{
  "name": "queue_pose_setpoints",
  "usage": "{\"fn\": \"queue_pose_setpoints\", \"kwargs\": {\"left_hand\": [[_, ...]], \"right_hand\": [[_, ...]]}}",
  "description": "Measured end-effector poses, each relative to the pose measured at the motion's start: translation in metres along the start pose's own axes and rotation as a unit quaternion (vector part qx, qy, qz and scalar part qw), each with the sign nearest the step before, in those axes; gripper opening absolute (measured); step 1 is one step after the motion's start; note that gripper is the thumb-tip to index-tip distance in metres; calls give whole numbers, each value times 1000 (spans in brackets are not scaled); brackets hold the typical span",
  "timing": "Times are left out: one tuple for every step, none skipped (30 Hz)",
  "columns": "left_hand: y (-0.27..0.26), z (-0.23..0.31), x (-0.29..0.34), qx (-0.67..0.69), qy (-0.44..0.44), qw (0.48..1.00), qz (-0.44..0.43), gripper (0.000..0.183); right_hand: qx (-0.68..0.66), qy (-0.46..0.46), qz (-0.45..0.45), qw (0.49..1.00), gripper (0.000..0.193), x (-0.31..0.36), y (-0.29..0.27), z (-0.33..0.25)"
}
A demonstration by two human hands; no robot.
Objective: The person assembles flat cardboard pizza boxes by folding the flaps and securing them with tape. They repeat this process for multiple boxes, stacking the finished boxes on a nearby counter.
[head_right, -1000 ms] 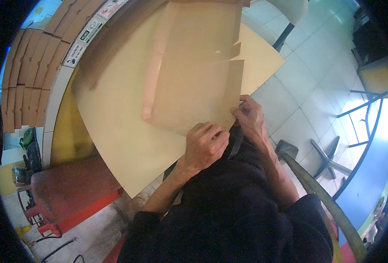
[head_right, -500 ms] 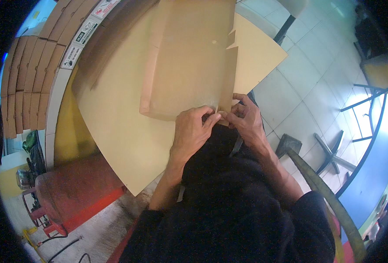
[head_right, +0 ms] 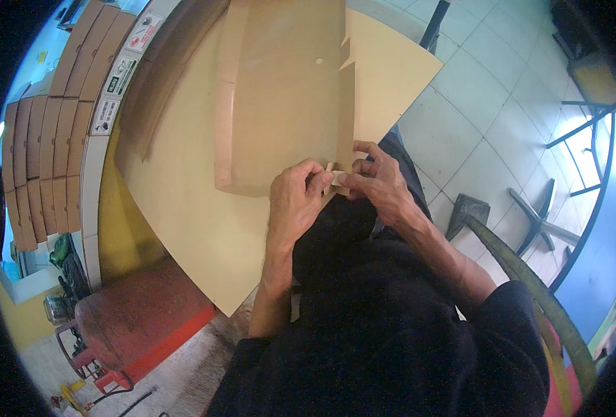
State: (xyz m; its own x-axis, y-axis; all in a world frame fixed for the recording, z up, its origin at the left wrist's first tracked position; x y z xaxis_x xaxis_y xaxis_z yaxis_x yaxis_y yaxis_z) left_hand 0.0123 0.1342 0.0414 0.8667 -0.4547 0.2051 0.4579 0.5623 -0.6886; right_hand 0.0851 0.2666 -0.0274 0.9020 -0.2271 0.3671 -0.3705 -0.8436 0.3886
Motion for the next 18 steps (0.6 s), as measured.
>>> {"fn": "queue_pose_setpoints", "kwargs": {"left_hand": [[0, 1, 0, -3, -2, 1000, -3, 22], [-1, 0, -1, -6, -7, 1000, -5, 22], [-1, 0, -1, -9, -13, 1000, -7, 21], [-2, -2, -1, -11, -19, 1000, -9, 21], [-1, -1, -2, -3, -20, 1000, -8, 20], [0, 0, -2, 5, -21, 1000, -8, 19], [2, 0, -1, 15, -23, 1000, -9, 18], [2, -2, -1, 47, -25, 999, -7, 16], [2, -4, -1, 78, -27, 997, -5, 14], [2, -5, -1, 110, -28, 994, -3, 12], [2, -8, -1, 123, -30, 992, -17, 11], [1, -12, -2, 135, -33, 990, -30, 10], [1, -15, -2, 148, -37, 987, -43, 9], [2, -12, -3, 112, -20, 993, -42, 10], [4, -8, -4, 75, -2, 996, -42, 10], [6, -5, -5, 38, 16, 998, -40, 10], [6, -5, -7, 36, 15, 998, -46, 10], [5, -4, -9, 34, 14, 998, -52, 10]], "right_hand": [[-11, -5, -2, 1000, 60, -1, 1, 1], [-22, -10, -4, 1000, 60, -1, 2, 1], [-20, -6, -3, 1000, 60, -1, 2, 2], [-17, -2, -1, 1000, 59, 1, 2, 2], [-14, 2, 1, 1000, 59, 2, 1, 3], [-17, 2, 3, 1000, 59, 1, 3, 0], [-20, 3, 5, 1000, 58, 1, 5, -3], [-23, 4, 8, 1000, 58, 1, 6, -4], [-10, -1, 10, 1000, 58, 1, 6, -6], [4, -8, 13, 1000, 58, 1, 5, -7], [18, -14, 15, 1000, 57, 2, 4, -9], [35, -19, 15, 999, 57, 2, 4, -10], [54, -22, 15, 998, 56, 3, 5, -11], [72, -25, 15, 997, 56, 3, 6, -11], [77, -25, 6, 997, 56, 1, 7, -10], [82, -26, -2, 996, 57, -4, 7, -7], [86, -28, -11, 996, 57, -7, 9, -7], [86, -13, -9, 996, 57, -7, 6, -7]]}}
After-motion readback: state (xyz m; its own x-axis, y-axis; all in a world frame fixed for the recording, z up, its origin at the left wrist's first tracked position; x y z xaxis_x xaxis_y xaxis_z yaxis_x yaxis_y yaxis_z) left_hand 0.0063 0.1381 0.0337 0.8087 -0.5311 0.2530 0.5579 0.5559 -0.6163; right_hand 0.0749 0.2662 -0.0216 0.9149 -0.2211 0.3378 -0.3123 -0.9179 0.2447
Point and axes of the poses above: each hand's wrist, its own x-axis away from the middle knuckle, its own y-axis out of the palm, z = x × y, the point moved 8 cm from there along -x, towards the middle knuckle, and after that the axes turned 5 degrees about -y, right-handed, at the moved point
